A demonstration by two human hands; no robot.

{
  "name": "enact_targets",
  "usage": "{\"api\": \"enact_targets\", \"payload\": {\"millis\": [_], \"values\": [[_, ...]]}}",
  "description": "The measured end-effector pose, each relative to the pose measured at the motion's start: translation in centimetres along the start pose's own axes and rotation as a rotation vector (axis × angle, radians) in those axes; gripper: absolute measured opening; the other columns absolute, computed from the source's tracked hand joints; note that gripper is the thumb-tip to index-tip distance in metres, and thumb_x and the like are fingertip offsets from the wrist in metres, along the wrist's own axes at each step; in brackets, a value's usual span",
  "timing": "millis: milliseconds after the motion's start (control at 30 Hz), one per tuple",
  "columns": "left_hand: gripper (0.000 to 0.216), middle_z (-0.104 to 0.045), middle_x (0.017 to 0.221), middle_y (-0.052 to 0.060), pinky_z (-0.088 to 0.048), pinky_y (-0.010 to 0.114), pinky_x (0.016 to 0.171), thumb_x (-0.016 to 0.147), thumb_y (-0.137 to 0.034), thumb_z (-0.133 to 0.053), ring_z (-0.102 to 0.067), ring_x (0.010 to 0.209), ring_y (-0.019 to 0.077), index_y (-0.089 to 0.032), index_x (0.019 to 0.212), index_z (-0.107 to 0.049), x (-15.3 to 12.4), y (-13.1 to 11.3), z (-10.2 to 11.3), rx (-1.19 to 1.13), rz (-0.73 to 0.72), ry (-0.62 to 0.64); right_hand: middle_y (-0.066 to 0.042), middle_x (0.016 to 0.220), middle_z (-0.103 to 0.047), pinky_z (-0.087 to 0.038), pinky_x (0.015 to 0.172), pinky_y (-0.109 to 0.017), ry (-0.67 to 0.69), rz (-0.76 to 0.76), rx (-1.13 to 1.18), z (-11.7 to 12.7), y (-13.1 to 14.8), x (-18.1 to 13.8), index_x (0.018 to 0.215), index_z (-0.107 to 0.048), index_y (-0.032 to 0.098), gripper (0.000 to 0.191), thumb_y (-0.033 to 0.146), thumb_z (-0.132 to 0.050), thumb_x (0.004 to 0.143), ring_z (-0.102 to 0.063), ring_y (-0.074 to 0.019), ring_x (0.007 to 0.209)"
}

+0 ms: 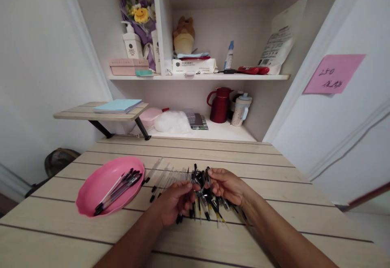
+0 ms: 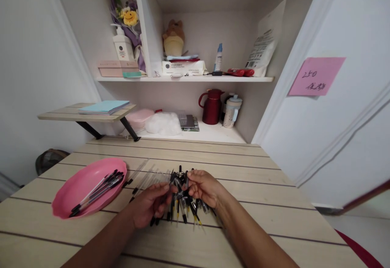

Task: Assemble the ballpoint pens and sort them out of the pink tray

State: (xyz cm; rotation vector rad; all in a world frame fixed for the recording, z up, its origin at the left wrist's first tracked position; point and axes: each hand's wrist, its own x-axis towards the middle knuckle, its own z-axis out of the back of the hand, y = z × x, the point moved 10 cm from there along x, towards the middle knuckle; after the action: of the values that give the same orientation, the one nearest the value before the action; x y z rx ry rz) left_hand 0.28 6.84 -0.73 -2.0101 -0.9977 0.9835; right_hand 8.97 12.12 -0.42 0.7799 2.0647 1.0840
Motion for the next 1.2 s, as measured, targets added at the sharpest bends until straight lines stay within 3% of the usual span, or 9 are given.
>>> {"api": "enact_targets", "payload": {"millis": [133, 300, 533, 667, 933, 1067, 1200], "values": [[0.029, -0.051, 0.06, -0.002, -0.017, 0.014, 0.032, 0.074, -0.039, -0.053, -0.04, 0.036, 0.0018, -0.013, 0.085, -0.059, 0.0, -0.1, -0.2, 0.008, -0.02, 0.004, 0.0, 0.057, -0.061, -0.03, 0.031, -0.011, -0.052, 0.094, -0.127, -0.2, 0.7, -0.1, 0.068, -0.049, 0.014, 0.024, 0.035, -0.06, 0.07, -0.052, -0.0043, 0.038], [0.03, -0.051, 0.06, -0.001, -0.017, 0.015, 0.032, 0.075, -0.041, -0.049, -0.04, 0.037, 0.0022, -0.013, 0.085, -0.058, 0.2, 0.1, 0.3, 0.047, -0.026, -0.027, 0.006, 0.042, -0.051, -0.023, 0.03, -0.012, -0.283, 0.174, -0.401, 1.1, 1.7, -0.4, 0.064, -0.046, 0.015, 0.024, 0.033, -0.062, 0.066, -0.045, -0.0034, 0.032], [0.033, -0.052, 0.06, -0.001, -0.018, 0.015, 0.032, 0.074, -0.043, -0.049, -0.041, 0.037, 0.003, -0.013, 0.085, -0.057, 0.3, 0.3, 0.4, 0.093, -0.036, -0.044, 0.005, 0.044, -0.052, -0.025, 0.031, -0.015, -0.331, 0.158, -0.564, 1.9, 1.5, 0.1, 0.067, -0.048, 0.016, 0.018, 0.032, -0.056, 0.068, -0.047, -0.0062, 0.033], [0.033, -0.053, 0.06, -0.001, -0.019, 0.015, 0.032, 0.075, -0.043, -0.048, -0.041, 0.036, 0.0029, -0.013, 0.085, -0.057, 0.2, 0.2, 0.4, 0.121, -0.044, -0.043, 0.005, 0.046, -0.052, -0.028, 0.033, -0.017, -0.403, 0.228, -0.652, 2.9, 2.7, -0.3, 0.064, -0.048, 0.016, 0.019, 0.033, -0.054, 0.069, -0.046, -0.0063, 0.033], [0.035, -0.053, 0.059, -0.001, -0.018, 0.016, 0.032, 0.074, -0.044, -0.049, -0.04, 0.036, 0.0033, -0.012, 0.085, -0.056, 0.1, 0.0, -0.6, 0.177, -0.069, -0.013, 0.004, 0.05, -0.053, -0.026, 0.037, -0.017, -0.168, 0.224, -0.393, -2.2, 1.9, -0.9, 0.065, -0.051, 0.015, 0.028, 0.04, -0.065, 0.06, -0.04, -0.0047, 0.038], [0.033, -0.052, 0.056, -0.001, -0.016, 0.016, 0.032, 0.075, -0.044, -0.049, -0.037, 0.035, 0.0025, -0.012, 0.081, -0.057, -0.2, 0.2, -0.9, 0.205, -0.037, 0.013, 0.006, 0.044, -0.045, -0.021, 0.036, -0.018, -0.316, 0.34, -0.239, -0.2, 3.5, -1.4, 0.061, -0.05, 0.016, 0.029, 0.041, -0.064, 0.061, -0.031, -0.0037, 0.036], [0.033, -0.053, 0.057, -0.001, -0.016, 0.015, 0.032, 0.075, -0.043, -0.049, -0.037, 0.035, 0.0021, -0.012, 0.081, -0.057, -0.3, 0.2, -0.7, 0.201, -0.022, 0.021, 0.003, 0.052, -0.051, -0.021, 0.035, -0.018, -0.412, 0.379, -0.257, 2.9, 4.9, -1.6, 0.065, -0.05, 0.016, 0.026, 0.04, -0.061, 0.063, -0.034, -0.0041, 0.036]]}}
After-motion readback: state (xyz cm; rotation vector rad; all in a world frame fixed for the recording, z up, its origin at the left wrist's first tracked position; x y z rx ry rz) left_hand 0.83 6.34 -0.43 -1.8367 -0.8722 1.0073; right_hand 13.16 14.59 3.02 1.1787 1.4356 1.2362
